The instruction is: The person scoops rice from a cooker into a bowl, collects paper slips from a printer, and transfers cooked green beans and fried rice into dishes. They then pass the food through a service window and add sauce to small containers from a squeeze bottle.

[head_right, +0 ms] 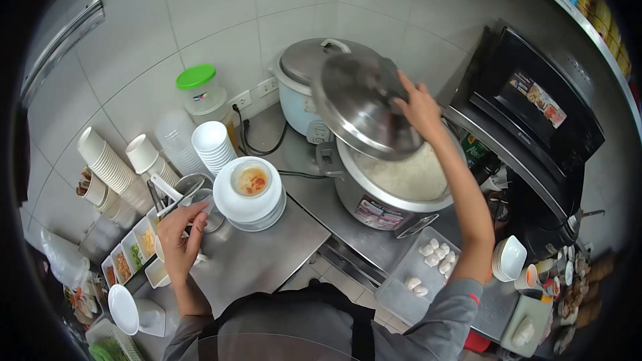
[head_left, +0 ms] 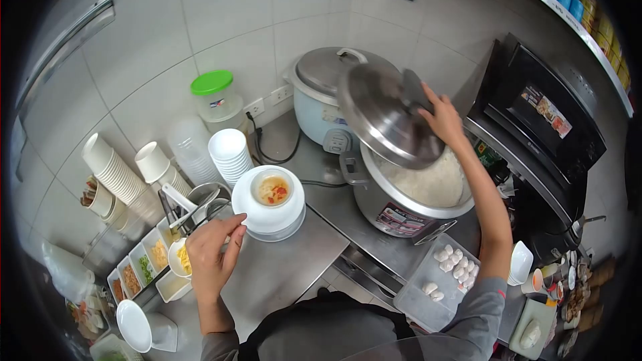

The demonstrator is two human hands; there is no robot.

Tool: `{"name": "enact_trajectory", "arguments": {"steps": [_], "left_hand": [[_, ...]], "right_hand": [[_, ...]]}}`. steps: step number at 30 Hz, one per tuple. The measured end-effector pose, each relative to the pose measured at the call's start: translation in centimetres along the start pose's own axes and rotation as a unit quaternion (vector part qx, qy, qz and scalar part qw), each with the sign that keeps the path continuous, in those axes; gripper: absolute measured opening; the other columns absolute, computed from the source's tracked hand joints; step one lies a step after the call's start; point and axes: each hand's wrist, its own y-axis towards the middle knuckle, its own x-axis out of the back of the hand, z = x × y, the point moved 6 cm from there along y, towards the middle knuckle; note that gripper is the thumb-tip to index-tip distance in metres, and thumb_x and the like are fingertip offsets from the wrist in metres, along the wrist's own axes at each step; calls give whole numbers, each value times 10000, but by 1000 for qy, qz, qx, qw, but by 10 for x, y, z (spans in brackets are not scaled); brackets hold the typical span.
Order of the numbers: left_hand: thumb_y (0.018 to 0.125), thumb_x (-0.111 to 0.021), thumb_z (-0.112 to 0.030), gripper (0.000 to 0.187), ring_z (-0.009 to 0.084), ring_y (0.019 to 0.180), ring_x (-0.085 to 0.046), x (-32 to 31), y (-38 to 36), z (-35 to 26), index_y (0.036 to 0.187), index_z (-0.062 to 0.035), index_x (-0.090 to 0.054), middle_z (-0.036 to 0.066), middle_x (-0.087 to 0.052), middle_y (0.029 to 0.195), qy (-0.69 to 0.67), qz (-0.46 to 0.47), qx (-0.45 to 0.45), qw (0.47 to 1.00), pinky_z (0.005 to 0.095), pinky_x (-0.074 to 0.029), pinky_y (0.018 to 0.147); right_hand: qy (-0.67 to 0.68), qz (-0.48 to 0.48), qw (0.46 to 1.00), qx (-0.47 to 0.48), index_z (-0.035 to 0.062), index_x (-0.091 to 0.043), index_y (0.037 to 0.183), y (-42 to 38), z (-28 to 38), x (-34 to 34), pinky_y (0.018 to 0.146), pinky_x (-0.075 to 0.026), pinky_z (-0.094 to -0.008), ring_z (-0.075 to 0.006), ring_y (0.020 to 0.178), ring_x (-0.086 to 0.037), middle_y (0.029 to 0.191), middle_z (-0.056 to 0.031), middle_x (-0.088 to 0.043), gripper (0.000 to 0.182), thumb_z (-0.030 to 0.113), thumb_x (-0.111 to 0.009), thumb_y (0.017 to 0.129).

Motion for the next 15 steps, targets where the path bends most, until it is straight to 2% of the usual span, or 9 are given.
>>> {"name": "enact_trajectory", "arguments": {"steps": [1,6,9,11,14,15], "left_hand": [[747,-651,-28,114,201,537,-550,-7,5,-6,857,-2,-639,91,-574,637,-4,3,-23,1000,288,-405,502],[757,-637,-16,120,197,541,-559,-18,4,-4,874,8,-633,92,-580,648,28,18,14,999,277,-419,512],[770,-626,-13,122,190,558,-574,-11,-7,14,889,18,-629,103,-600,685,10,18,94,995,268,-448,537],[799,-608,-27,117,196,583,-592,-3,-10,23,902,25,-627,116,-618,730,37,23,106,993,268,-467,559],[826,-597,-70,131,214,630,-623,15,-18,42,915,21,-626,129,-637,779,80,20,146,986,284,-479,599],[823,-609,-90,145,217,667,-639,22,-22,52,925,12,-626,133,-643,801,90,26,186,978,288,-483,630]], "right_hand": [[-2,0,1000,-20,291,-285,1375,11,14,-7,729,-471,-471,-389,872,-573,1006,-195,-505,670,233,-626,802],[-2,-31,999,10,272,-286,1369,83,25,-75,730,-493,-469,-384,894,-583,1106,-206,-459,640,229,-608,818],[-21,-31,999,2,264,-288,1366,111,26,-95,746,-500,-471,-387,917,-581,1139,-211,-448,640,241,-613,815],[-25,-29,999,0,261,-282,1366,126,26,-107,757,-501,-474,-389,934,-578,1155,-214,-444,649,251,-619,810],[-37,-21,999,6,199,-306,1337,141,22,-117,802,-479,-474,-388,971,-566,1122,-225,-496,615,249,-613,806],[-31,-1,999,20,173,-260,1369,155,12,-133,888,-433,-465,-384,1092,-493,1244,-211,-458,688,244,-627,792]]}}
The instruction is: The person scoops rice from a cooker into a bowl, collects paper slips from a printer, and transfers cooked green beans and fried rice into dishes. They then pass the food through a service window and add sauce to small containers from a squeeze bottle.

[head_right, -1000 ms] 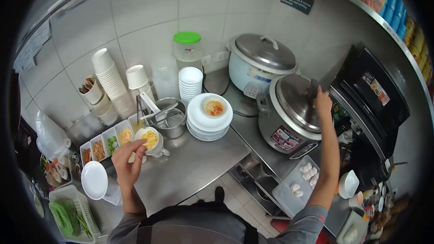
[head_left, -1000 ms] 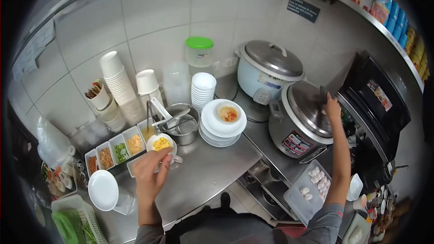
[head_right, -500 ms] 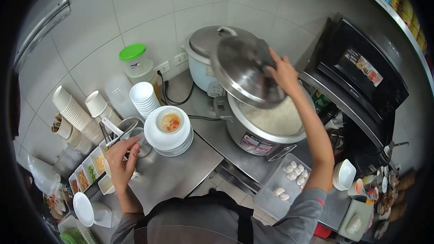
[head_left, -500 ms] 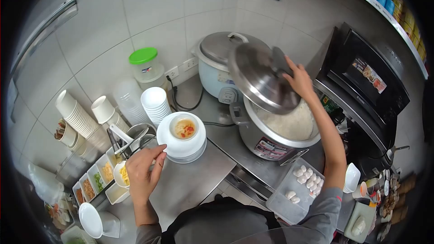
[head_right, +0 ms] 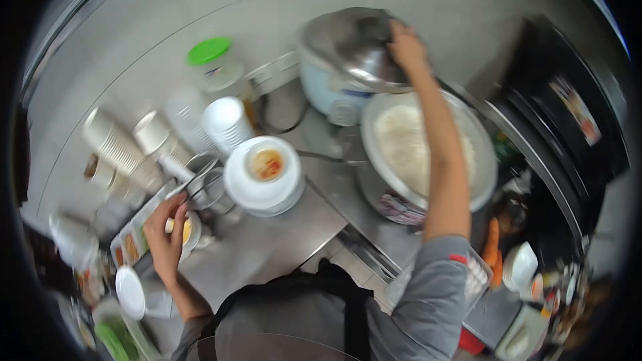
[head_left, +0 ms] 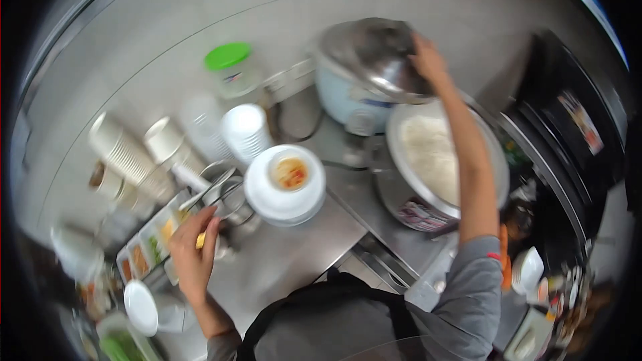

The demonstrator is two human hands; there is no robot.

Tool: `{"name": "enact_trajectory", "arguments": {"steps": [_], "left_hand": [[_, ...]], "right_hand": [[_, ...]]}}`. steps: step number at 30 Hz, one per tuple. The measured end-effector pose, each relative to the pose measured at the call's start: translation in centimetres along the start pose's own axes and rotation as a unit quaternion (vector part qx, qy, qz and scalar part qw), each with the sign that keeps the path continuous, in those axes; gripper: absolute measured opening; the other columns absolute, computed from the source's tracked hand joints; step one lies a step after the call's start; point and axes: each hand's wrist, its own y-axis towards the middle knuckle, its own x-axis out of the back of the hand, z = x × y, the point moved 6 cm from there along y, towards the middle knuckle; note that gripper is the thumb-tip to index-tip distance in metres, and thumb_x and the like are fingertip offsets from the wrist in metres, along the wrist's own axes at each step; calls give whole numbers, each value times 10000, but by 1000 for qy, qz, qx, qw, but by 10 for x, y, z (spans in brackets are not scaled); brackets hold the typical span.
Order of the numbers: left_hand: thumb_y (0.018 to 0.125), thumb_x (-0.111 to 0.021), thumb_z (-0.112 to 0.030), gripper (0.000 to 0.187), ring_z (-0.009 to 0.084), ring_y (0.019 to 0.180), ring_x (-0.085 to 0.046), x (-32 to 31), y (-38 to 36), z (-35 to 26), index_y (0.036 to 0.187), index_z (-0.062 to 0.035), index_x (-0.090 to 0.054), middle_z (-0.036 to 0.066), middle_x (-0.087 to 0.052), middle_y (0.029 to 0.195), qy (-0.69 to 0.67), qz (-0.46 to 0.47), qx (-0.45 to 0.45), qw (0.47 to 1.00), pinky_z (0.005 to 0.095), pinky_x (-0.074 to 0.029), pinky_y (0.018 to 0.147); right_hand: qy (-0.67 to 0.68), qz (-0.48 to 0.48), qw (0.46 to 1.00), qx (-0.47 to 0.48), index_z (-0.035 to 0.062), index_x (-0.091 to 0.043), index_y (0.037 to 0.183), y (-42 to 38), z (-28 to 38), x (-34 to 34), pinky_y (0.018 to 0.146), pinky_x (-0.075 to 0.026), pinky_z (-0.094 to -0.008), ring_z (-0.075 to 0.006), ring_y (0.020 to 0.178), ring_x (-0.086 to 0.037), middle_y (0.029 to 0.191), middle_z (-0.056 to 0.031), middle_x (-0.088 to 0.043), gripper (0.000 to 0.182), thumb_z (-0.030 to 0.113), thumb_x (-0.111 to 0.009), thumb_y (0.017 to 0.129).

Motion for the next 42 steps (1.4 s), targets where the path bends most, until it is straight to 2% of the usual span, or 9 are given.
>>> {"name": "enact_trajectory", "arguments": {"steps": [6,9,15,21,24,26,31,38,42], "left_hand": [[812,-606,-160,218,260,662,-622,26,14,75,996,-42,-612,128,-640,803,157,-12,76,985,361,-454,587],[794,-605,-142,190,258,751,-616,22,21,102,963,-56,-622,114,-632,832,224,18,73,972,367,-466,634],[750,-622,-130,173,263,934,-565,-65,41,227,918,-96,-646,90,-611,898,423,192,47,884,372,-485,758],[716,-687,-249,232,291,933,-602,-83,57,289,877,-85,-649,112,-640,961,344,376,149,848,404,-493,763],[721,-701,-271,328,352,909,-609,-75,70,291,925,-30,-609,188,-625,971,292,358,130,877,431,-498,747],[718,-706,-262,412,372,895,-606,-74,90,305,992,-22,-514,221,-615,956,261,217,182,923,450,-488,751],[675,-725,-87,596,388,844,-607,-105,97,329,1056,-66,-267,251,-597,912,30,-9,221,975,437,-478,709],[675,-679,22,594,257,698,-617,-85,129,308,1104,-77,-281,172,-610,782,-139,-124,144,972,360,-484,634],[733,-626,31,447,222,686,-616,-30,138,223,1130,-20,-425,153,-637,838,-153,-146,25,977,311,-493,632]], "right_hand": [[-29,94,995,-25,254,-121,1420,30,-15,-33,928,-396,-490,-422,1138,-452,1303,-235,-393,802,177,-612,791],[-182,16,982,-43,247,-146,1415,31,-1,-23,906,-396,-508,-409,1166,-430,1337,-231,-349,809,181,-638,776],[57,-54,973,219,205,-345,1344,-31,208,18,955,-344,-484,-361,1208,-389,1359,-188,-336,685,169,-666,740],[155,-43,872,462,130,-542,1175,-143,368,69,998,-281,-502,-286,1237,-351,1317,-134,-382,438,192,-650,754],[220,21,826,518,114,-581,1118,-177,408,64,978,-302,-506,-257,1163,-424,1171,-97,-500,337,218,-613,798],[275,144,805,506,105,-604,1058,-198,435,54,967,-308,-494,-246,1076,-483,1042,-76,-556,277,226,-605,808],[310,148,749,567,92,-600,1061,-251,478,44,897,-346,-378,-251,1007,-520,1026,-65,-574,275,216,-595,817],[395,201,731,519,52,-614,1023,-241,460,54,820,-413,-372,-270,927,-558,977,-92,-596,253,205,-589,822],[431,197,752,458,32,-632,994,-226,436,57,767,-460,-359,-272,873,-598,952,-120,-618,233,192,-572,836]]}}
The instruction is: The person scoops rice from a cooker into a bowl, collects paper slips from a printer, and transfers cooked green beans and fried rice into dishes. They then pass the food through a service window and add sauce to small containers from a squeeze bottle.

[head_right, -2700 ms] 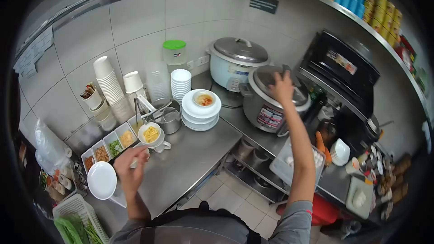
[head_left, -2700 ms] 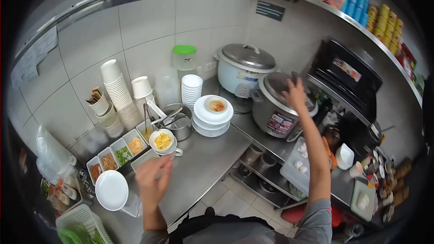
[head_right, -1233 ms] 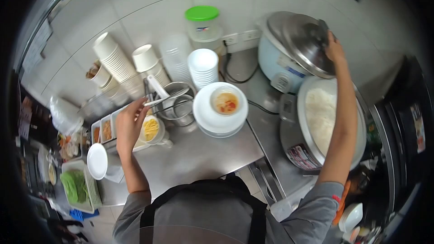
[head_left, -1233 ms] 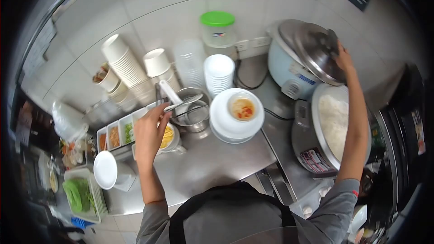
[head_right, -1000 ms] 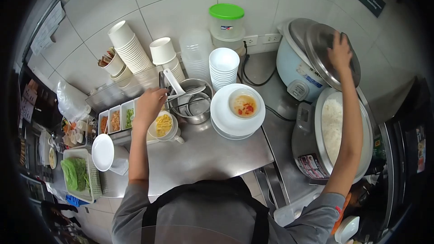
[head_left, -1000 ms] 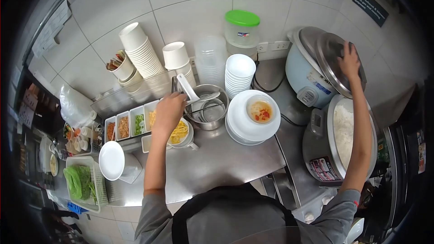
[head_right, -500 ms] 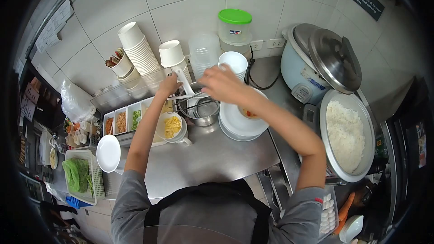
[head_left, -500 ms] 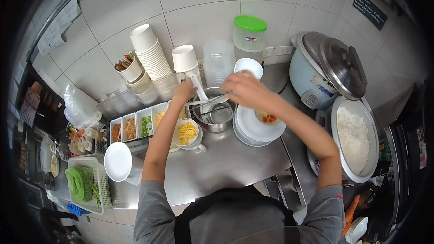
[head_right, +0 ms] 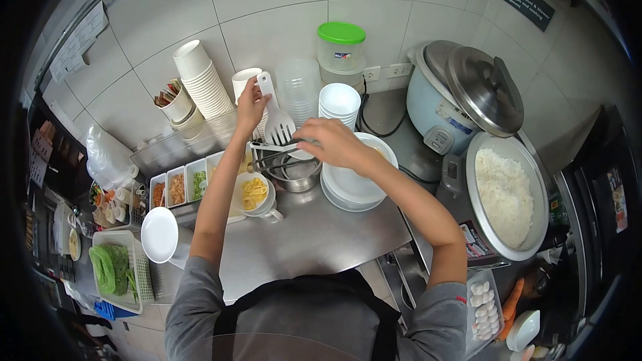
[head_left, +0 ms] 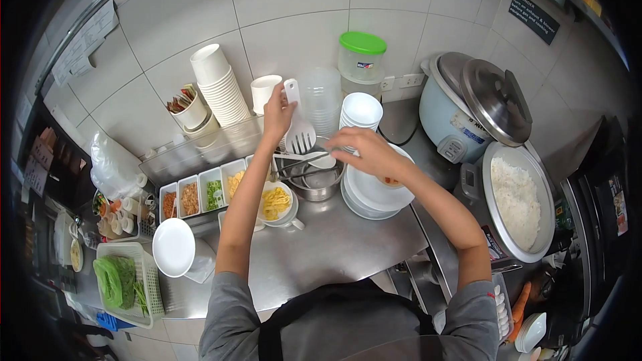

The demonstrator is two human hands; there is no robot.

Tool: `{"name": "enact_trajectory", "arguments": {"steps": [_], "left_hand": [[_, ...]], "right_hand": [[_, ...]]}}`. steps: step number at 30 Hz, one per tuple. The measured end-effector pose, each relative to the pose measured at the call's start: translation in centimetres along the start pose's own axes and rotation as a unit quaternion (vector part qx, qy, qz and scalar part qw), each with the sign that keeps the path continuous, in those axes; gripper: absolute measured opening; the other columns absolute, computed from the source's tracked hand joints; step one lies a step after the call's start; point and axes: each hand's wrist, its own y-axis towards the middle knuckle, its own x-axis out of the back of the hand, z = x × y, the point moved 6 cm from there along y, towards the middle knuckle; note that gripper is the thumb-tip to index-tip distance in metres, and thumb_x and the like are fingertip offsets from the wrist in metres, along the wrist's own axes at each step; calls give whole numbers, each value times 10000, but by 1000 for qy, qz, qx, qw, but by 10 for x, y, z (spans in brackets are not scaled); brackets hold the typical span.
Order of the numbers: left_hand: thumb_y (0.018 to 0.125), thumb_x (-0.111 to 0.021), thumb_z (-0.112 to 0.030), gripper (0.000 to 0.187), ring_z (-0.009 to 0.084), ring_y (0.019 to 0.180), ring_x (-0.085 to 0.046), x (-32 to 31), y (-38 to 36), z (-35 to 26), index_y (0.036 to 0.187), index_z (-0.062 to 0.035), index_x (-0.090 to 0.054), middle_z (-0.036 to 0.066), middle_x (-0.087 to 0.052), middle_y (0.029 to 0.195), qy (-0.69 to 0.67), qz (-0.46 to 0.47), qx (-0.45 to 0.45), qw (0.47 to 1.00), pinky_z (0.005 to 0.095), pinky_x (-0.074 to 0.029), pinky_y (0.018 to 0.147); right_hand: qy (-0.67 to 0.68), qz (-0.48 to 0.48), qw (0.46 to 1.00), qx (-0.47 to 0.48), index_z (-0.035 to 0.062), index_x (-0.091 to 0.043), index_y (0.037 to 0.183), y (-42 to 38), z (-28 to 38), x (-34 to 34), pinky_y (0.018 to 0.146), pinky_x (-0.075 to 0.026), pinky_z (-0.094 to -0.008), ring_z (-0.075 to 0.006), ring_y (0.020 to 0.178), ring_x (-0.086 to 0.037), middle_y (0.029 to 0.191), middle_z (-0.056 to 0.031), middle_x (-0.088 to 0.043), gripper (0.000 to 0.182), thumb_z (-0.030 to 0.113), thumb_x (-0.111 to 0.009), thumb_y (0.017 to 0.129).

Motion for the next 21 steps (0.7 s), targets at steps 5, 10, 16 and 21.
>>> {"name": "enact_trajectory", "arguments": {"steps": [5,10,16,21], "left_hand": [[794,-568,-17,360,337,798,-593,-11,-47,-66,1145,-2,-488,204,-593,920,20,153,-88,984,367,-478,684],[721,-576,-18,361,270,857,-590,-35,-114,-173,1077,-77,-566,125,-603,930,109,266,-344,894,365,-482,711],[674,-618,-95,397,206,950,-572,-82,-182,-270,1066,-150,-596,44,-591,1042,36,248,-593,765,363,-481,792],[786,-581,-163,397,202,1154,-465,-125,-195,-307,1181,-202,-559,57,-490,1258,-48,193,-612,766,390,-372,979]], "right_hand": [[113,-67,980,-152,-13,-644,926,-22,-38,11,644,-495,-302,-198,715,-649,818,-121,-653,228,179,-535,868],[425,-8,842,-331,-19,-622,969,-71,-57,-22,547,-512,-259,-152,680,-648,837,-101,-652,472,423,-467,908],[582,-93,747,-306,2,-578,1086,-126,-4,11,765,-470,-266,-120,891,-572,1063,-94,-581,465,398,-595,842],[448,-207,798,-346,7,-585,1073,-207,12,118,683,-483,-243,-108,790,-578,895,-91,-619,334,246,-623,843]]}}
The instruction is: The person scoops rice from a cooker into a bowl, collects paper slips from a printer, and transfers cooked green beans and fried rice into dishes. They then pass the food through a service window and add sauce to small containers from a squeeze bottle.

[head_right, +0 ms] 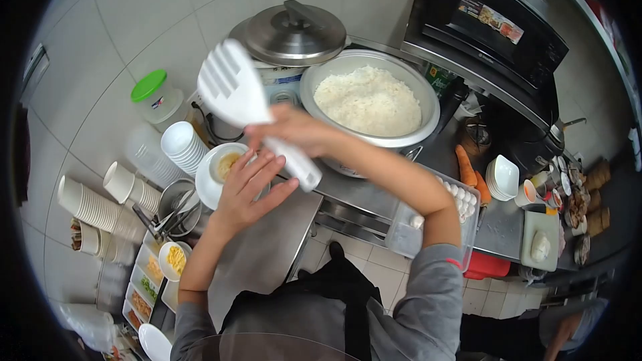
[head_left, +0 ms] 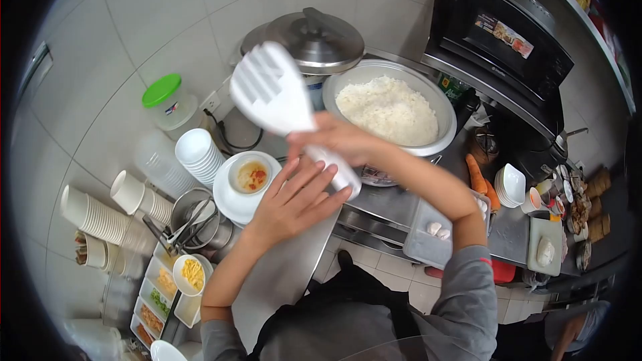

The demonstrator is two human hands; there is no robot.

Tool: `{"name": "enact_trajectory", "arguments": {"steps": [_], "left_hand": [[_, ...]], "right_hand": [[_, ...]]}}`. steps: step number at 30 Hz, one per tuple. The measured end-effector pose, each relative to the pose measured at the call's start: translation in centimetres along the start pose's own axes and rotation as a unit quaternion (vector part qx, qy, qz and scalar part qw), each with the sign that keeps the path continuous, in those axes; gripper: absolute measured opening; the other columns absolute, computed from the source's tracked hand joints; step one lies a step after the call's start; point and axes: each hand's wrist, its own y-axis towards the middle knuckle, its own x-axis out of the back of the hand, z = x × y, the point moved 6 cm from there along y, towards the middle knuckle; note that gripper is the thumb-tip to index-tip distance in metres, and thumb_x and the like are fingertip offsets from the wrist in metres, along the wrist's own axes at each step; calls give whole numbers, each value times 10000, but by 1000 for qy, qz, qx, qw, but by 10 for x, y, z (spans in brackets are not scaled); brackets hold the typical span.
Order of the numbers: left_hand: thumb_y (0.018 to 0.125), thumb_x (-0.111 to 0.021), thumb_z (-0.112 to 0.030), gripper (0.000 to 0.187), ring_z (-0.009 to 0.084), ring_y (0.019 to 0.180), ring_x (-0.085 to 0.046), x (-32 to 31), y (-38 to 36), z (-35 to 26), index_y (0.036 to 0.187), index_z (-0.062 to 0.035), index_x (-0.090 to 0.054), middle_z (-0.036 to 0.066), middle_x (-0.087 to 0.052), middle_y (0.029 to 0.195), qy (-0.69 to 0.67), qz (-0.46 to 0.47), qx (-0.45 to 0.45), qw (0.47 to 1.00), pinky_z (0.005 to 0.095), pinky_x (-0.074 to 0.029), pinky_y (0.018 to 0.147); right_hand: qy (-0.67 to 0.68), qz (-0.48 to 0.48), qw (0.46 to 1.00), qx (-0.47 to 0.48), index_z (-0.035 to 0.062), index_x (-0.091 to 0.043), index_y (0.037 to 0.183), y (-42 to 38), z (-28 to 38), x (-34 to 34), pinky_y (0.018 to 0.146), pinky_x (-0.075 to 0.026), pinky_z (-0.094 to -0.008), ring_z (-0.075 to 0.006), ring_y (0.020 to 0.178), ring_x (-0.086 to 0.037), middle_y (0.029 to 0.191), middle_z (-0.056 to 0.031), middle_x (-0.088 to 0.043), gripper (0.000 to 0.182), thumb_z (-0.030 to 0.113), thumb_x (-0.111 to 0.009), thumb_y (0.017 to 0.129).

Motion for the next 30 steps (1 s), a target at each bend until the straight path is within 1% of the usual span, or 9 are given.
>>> {"name": "enact_trajectory", "arguments": {"steps": [2,5,7,9,13,15,22,26,30], "left_hand": [[750,-632,-138,515,261,1177,-435,-25,8,12,1245,-121,-488,115,-436,1293,-85,-19,95,992,413,-350,989],[708,-707,-189,764,348,1233,-337,-81,4,27,1337,-20,-307,206,-295,1361,-235,12,275,932,439,-298,1013],[684,-742,-247,921,386,1255,-278,-133,-10,25,1369,21,-187,249,-211,1384,-322,21,362,875,450,-266,1024],[665,-764,-318,1057,410,1271,-224,-189,-25,16,1383,41,-76,278,-139,1395,-389,16,415,823,458,-235,1033],[577,-740,-561,1276,407,1346,4,-227,-6,7,1378,69,27,291,29,1435,-205,-9,470,859,529,-44,1052],[536,-745,-597,1340,363,1354,101,-237,-4,5,1378,57,67,268,109,1443,-207,0,499,842,556,36,1032],[507,-740,-628,1380,361,1351,122,-249,-7,9,1372,68,79,263,107,1445,-201,39,510,835,600,61,1001],[509,-741,-626,1377,359,1353,95,-245,-6,8,1366,83,71,274,76,1442,-190,48,502,842,609,70,994],[556,-626,-722,1323,375,1354,32,-242,-5,9,1321,181,-36,330,-33,1414,-142,86,469,868,643,81,969]], "right_hand": [[-226,-79,971,16,-16,-587,1077,-22,37,58,697,-490,-266,-161,798,-599,867,-115,-628,373,257,-639,827],[-621,-110,776,31,-29,-604,1055,-48,70,153,750,-483,-390,-297,866,-606,879,-154,-637,453,327,-667,782],[-682,-249,671,-152,12,-646,979,-65,69,209,789,-447,-425,-310,863,-586,854,-149,-639,400,345,-651,757],[-813,-282,496,-115,39,-652,913,-73,57,243,830,-409,-396,-277,880,-561,831,-120,-639,314,311,-611,759],[-941,-278,189,31,89,-639,775,-66,13,271,916,-314,-361,-214,909,-510,756,-71,-633,163,222,-548,753],[-920,-268,280,59,79,-632,739,-62,-1,278,968,-273,-389,-194,959,-493,732,-50,-633,117,150,-540,744],[-898,-211,371,111,72,-632,687,-76,5,244,992,-279,-411,-176,926,-517,672,-31,-615,103,120,-546,716],[-937,-121,317,85,76,-635,681,-93,-1,195,1014,-268,-406,-175,942,-523,674,-22,-622,96,124,-553,699],[-934,-65,340,91,132,-660,707,-71,27,207,998,-266,-446,-180,948,-522,674,14,-638,84,149,-578,699]]}}
